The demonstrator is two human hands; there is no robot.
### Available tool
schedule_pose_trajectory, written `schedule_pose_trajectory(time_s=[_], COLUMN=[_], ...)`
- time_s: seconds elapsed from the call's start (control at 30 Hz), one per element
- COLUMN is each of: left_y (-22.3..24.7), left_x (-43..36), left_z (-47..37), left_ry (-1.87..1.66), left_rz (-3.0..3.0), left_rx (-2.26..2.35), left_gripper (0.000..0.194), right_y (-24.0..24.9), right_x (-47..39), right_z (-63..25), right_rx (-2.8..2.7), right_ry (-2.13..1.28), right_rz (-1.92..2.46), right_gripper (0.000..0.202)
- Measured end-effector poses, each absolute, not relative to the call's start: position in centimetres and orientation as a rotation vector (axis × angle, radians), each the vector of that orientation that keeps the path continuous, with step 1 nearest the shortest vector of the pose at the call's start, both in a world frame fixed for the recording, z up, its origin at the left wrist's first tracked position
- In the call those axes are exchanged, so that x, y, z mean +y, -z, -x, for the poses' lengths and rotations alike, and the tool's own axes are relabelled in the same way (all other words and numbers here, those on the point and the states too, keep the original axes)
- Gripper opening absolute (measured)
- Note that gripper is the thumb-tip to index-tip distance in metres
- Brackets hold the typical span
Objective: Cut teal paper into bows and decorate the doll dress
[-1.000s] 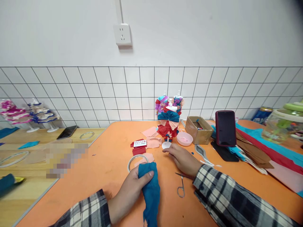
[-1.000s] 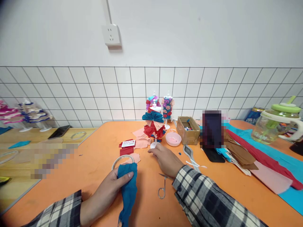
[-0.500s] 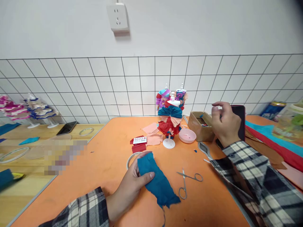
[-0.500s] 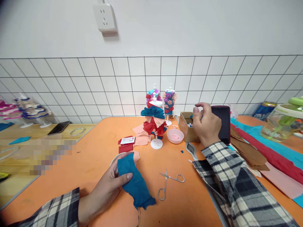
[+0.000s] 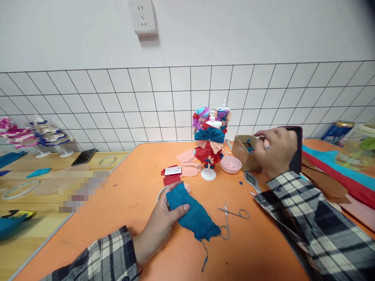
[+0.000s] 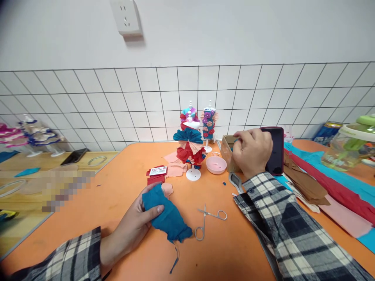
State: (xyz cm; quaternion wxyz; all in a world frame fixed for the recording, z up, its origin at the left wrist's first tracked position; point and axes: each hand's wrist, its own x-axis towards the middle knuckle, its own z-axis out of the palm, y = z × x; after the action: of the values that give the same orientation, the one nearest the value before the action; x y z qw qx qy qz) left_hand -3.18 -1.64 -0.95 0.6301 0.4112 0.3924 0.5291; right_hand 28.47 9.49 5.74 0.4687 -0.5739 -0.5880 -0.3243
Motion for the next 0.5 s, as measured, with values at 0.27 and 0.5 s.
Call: schedule_pose_trajectory(time_s=[0.27,0.5], left_y=[0.0,-0.6], left_x=[-2.2,-2.3], left_z=[2.9,3.2], left_ry=[-1.284,-1.360], left_rz=[-0.892,-0.934], left_rx=[0.803,0.814], left_gripper=[0.052,0.054], right_y=[-1.1,-0.7], right_x=[-1.0,-2.3], right_z=[-18.0,-15.4], right_rx=[-1.737,-1.546], right_ry=[-0.826,-1.640], right_rz=[1.072,1.119], right_gripper=[0.075,0.043])
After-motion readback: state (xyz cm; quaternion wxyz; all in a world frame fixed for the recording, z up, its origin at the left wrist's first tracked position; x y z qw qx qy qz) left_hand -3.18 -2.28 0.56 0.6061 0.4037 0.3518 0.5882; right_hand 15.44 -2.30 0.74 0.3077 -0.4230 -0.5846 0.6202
